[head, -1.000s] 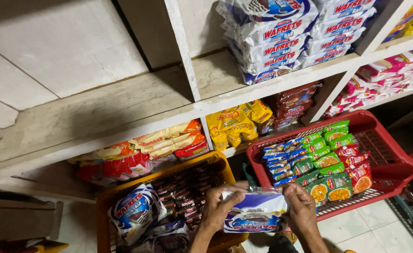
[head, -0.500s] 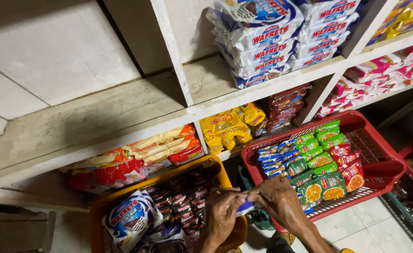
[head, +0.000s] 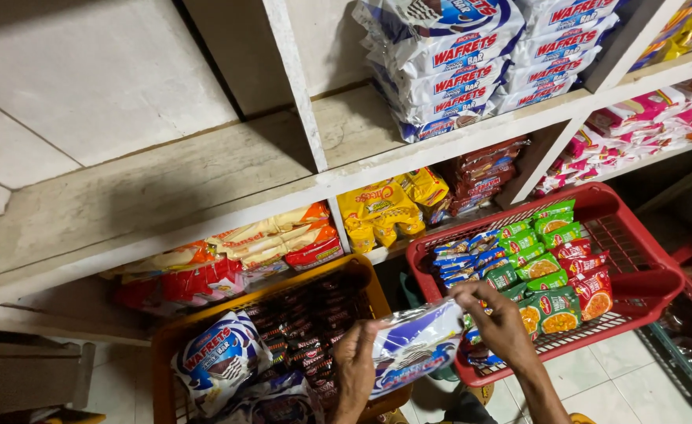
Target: Stocking snack packs and wafers from plastic baskets onto grocery store shelves.
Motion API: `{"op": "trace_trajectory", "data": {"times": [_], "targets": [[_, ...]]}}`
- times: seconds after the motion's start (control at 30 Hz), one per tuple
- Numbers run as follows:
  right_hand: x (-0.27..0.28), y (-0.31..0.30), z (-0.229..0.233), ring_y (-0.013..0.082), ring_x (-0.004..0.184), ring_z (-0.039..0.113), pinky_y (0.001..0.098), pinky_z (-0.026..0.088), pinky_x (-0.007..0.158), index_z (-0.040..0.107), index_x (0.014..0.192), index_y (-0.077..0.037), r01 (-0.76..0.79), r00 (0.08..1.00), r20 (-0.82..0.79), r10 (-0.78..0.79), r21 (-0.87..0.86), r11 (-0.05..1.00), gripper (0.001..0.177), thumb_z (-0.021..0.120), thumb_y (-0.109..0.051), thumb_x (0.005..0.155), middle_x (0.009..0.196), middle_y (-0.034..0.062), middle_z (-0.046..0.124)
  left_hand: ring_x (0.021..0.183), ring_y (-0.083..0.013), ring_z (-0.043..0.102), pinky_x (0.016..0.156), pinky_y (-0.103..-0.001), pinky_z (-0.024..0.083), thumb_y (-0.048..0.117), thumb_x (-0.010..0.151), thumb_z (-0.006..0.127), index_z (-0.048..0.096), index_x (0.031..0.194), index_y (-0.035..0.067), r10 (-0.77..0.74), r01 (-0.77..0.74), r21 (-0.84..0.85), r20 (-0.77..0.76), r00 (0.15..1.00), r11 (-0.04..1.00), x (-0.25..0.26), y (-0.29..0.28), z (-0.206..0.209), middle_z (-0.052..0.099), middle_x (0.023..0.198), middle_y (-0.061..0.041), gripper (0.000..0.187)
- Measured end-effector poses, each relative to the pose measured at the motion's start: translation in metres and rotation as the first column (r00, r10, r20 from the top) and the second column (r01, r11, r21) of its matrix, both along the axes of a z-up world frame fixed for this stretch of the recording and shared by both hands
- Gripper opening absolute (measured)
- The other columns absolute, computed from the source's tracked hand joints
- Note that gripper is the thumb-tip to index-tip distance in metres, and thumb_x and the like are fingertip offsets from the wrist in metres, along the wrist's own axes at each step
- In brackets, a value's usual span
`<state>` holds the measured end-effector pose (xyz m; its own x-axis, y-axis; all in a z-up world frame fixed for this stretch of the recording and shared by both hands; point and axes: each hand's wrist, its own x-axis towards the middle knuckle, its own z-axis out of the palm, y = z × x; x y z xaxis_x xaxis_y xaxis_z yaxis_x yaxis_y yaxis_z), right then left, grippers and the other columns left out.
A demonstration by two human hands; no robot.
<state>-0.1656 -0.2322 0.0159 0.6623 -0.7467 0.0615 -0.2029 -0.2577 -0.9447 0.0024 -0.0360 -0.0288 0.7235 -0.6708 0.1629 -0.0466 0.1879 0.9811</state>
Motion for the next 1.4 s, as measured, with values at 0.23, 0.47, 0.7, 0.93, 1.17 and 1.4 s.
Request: {"op": "trace_trajectory", "data": {"times": [0.23,0.47,0.7,0.93,1.17,1.4], "targets": [[0.012,0.025,-0.042,0.0289,0.058,0.073,0.0399,0.064,0.049,0.075,0.091,-0.002,-0.019,0.971,0.217,-0.104,0.501,0.865,0.014,0.079,-0.005,0.077,0.074,0.0198,0.079,0.051,-0.014,0.068,0.042,-0.027,0.057,0.035,0.099,0.054,0.078,0.092,0.008,-0.037,0.036,-0.02,-0.066,0.997,0.999,-0.001,-0.003,0.019,0.079,0.072,-0.01,0.037],[0.02,0.035,-0.064,0.0129,0.043,0.033,0.0348,0.028,0.04,0.077,0.087,-0.008,0.224,0.967,0.06,-0.248,0.272,0.936,0.05,0.056,-0.054,0.092,0.05,-0.0018,0.041,0.084,-0.0199,0.079,0.093,-0.048,0.061,0.05,0.098,0.042,0.079,0.091,0.014,0.066,-0.063,0.134,-0.016,0.998,0.989,-0.002,0.004,0.009,0.085,0.097,-0.009,0.053],[0.022,0.042,-0.067,0.0107,0.048,0.028,0.0296,0.024,0.042,0.053,0.065,-0.014,0.171,0.949,0.208,-0.238,0.295,0.94,0.047,0.05,-0.04,0.104,0.055,-0.0035,0.033,0.073,-0.024,0.076,0.064,-0.039,0.068,0.023,0.082,0.081,0.079,0.092,0.008,-0.122,0.118,-0.04,-0.118,0.986,0.992,0.016,0.008,0.013,0.081,0.086,-0.016,0.018],[0.026,0.04,-0.04,0.0383,0.148,0.041,0.0497,0.029,0.123,0.063,0.122,0.001,0.333,0.863,0.083,-0.499,0.649,0.684,0.044,0.062,-0.027,0.089,0.153,0.0259,0.047,0.087,-0.0223,0.076,0.082,-0.047,0.06,0.061,0.096,0.036,0.08,0.104,0.017,-0.035,0.041,0.129,-0.05,0.998,0.991,0.023,0.019,0.003,0.082,0.11,-0.01,0.063],[0.013,0.031,-0.059,0.0314,0.08,0.066,0.0499,0.058,0.073,0.067,0.094,-0.002,0.206,0.875,0.155,-0.458,0.738,0.643,0.038,0.055,-0.037,0.104,0.093,0.0204,0.069,0.077,-0.0287,0.073,0.063,-0.043,0.065,0.052,0.091,0.059,0.071,0.112,0.005,-0.18,0.179,-0.037,-0.363,0.914,0.983,0.012,0.023,0.001,0.076,0.095,-0.017,0.052],[0.009,0.034,-0.071,0.0295,0.076,0.067,0.0455,0.055,0.071,0.065,0.092,-0.002,0.082,0.9,0.203,-0.386,0.791,0.607,0.046,0.049,-0.042,0.108,0.093,0.0219,0.073,0.106,-0.0348,0.056,0.093,-0.053,0.048,0.035,0.07,0.081,0.059,0.116,0.002,-0.156,0.263,0.154,-0.496,0.854,0.953,0.013,0.013,-0.009,0.055,0.113,-0.021,0.06]]}}
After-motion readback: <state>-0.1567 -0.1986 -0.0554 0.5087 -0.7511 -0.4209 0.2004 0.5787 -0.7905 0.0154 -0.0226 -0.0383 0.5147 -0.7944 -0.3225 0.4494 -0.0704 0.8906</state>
